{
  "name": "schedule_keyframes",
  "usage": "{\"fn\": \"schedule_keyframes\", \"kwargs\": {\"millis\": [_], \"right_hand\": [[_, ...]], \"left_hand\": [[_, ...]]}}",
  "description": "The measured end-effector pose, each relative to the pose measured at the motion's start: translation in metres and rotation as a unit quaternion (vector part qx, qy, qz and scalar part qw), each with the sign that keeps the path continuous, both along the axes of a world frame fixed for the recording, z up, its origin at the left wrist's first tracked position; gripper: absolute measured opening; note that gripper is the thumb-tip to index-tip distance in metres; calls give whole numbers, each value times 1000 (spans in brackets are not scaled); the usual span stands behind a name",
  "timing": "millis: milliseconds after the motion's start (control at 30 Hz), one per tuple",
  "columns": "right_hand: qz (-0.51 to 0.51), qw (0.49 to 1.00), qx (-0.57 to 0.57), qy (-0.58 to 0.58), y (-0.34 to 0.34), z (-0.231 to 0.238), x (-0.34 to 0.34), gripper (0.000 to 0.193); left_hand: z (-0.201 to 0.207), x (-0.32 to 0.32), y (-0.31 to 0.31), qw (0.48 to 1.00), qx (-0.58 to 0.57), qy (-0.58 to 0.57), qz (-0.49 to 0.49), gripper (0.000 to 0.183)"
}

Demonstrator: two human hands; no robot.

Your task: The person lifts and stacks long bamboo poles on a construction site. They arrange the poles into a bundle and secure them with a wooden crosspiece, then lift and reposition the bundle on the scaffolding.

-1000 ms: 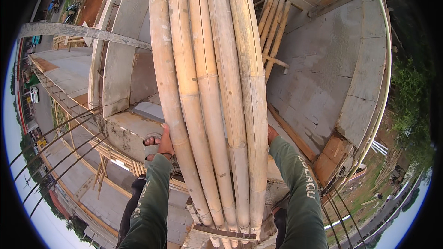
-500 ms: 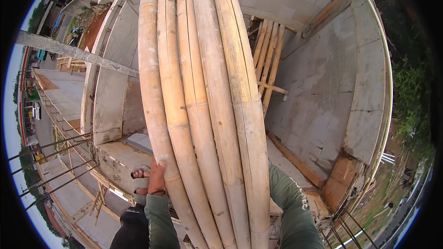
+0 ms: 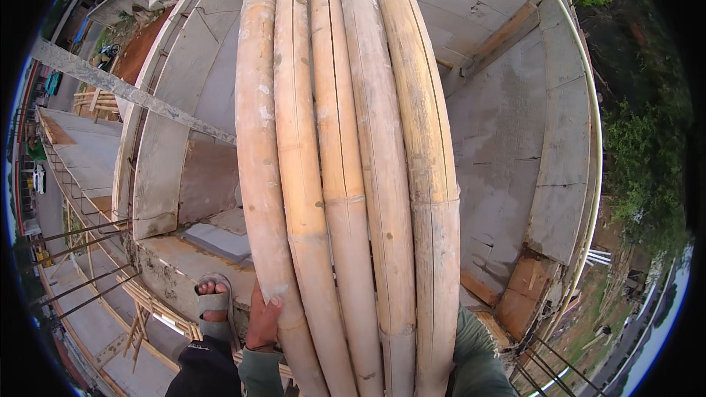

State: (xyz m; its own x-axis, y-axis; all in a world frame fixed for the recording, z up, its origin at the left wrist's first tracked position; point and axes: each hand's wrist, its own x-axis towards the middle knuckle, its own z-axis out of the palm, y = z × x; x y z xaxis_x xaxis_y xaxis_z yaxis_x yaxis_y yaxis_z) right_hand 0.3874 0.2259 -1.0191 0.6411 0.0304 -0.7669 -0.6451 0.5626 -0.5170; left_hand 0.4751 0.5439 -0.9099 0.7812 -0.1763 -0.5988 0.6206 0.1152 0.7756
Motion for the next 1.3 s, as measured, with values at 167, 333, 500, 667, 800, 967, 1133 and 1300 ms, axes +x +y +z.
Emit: {"fn": "schedule_keyframes", "kwargs": {"millis": [167,333,500,667,800,967,1133,1300], "right_hand": [[-39,998,-45,-30,-31,30,14,103],[-61,991,-90,-80,-74,59,65,103],[-70,983,-125,-115,-116,74,127,104],[-68,977,-153,-132,-139,66,174,105],[-65,977,-162,-119,-138,51,171,105],[-89,981,-161,-68,-130,56,119,106],[-222,970,-102,0,-96,98,42,110],[-94,977,-187,37,-47,123,-37,100]], "left_hand": [[17,19,-27,998,12,-48,-44,66],[35,90,-77,996,-41,-62,-42,53],[28,189,-142,991,-85,-40,-95,59],[-5,230,-201,986,-44,-78,-140,69],[-49,244,-203,985,-33,-60,-156,75],[-81,229,-176,972,53,-89,-210,64],[-54,143,-116,970,158,-111,-150,68],[-49,49,-75,986,72,74,-131,58]]}}
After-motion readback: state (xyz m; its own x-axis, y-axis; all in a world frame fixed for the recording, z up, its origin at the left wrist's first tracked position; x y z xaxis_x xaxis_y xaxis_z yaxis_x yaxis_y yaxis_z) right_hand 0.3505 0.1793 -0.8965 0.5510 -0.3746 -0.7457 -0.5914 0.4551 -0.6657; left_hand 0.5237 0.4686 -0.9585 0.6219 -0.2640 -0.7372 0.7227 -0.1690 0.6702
